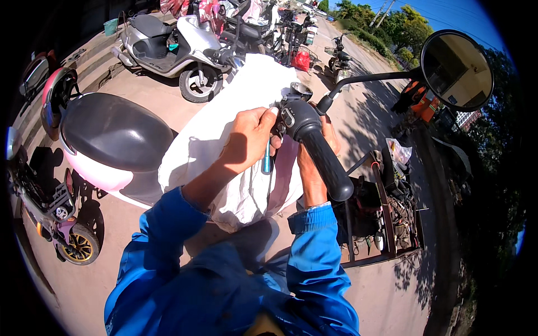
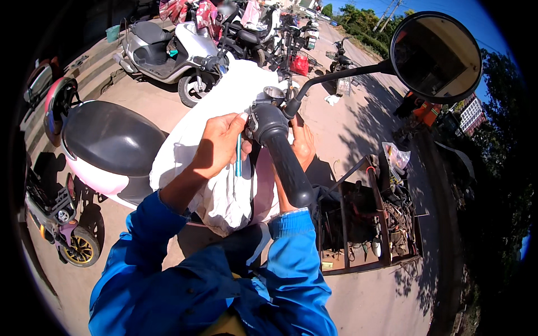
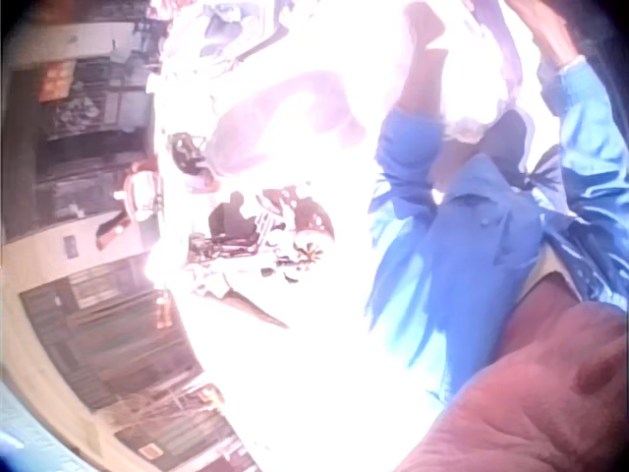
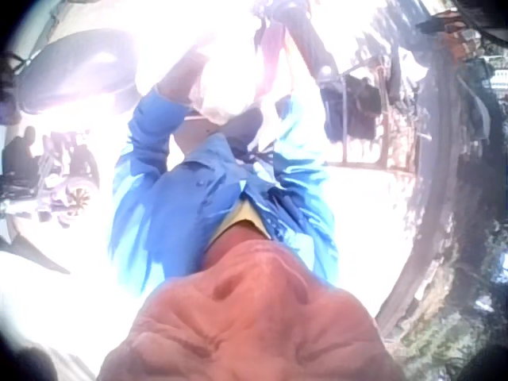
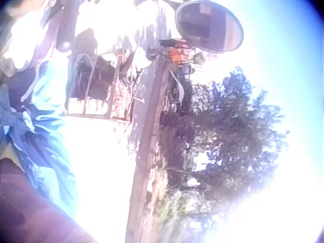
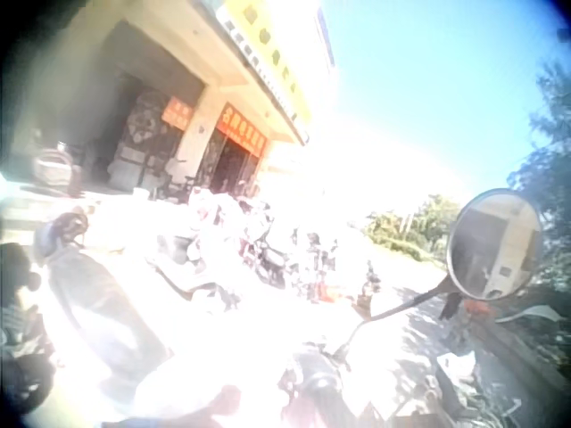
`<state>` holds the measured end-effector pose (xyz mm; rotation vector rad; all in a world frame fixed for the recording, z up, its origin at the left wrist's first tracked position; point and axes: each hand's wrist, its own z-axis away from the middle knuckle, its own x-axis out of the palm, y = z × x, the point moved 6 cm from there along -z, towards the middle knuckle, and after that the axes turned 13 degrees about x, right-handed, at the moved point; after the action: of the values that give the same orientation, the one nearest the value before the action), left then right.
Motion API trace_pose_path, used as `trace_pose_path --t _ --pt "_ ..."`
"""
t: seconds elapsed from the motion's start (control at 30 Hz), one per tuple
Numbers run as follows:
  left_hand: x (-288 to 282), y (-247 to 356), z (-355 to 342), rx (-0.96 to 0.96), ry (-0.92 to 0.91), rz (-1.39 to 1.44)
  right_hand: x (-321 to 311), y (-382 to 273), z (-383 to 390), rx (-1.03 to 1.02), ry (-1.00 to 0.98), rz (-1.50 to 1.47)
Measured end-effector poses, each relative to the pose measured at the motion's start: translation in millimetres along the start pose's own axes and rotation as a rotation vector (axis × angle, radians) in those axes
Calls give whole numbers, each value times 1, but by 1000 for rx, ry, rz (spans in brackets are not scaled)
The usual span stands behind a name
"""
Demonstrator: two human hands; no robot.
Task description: The person works on the handlebar assembly of a pink scooter, using a screwdriver to adjust components near the throttle and brake lever. They manipulate the handlebar grip and a white protective cover while performing the repair.
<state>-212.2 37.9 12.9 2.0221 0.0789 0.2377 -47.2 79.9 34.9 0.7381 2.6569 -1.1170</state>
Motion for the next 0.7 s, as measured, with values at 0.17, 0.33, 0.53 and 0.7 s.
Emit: trace_pose_path --t 0.17,0.33,0.53,0.7 --pt "-19 -12 -2 303 45 -78 12 -8 -1 -144 35 -83" --pt "-7 -20 1 148 197 198 3 -19 -2 -158 126 -147" --pt "-3 -32 -11 653 201 -219 -8 -14 -4 -150 83 -145" --pt "-20 -55 -19 797 246 -118 -11 -21 -2 -187 87 -220"
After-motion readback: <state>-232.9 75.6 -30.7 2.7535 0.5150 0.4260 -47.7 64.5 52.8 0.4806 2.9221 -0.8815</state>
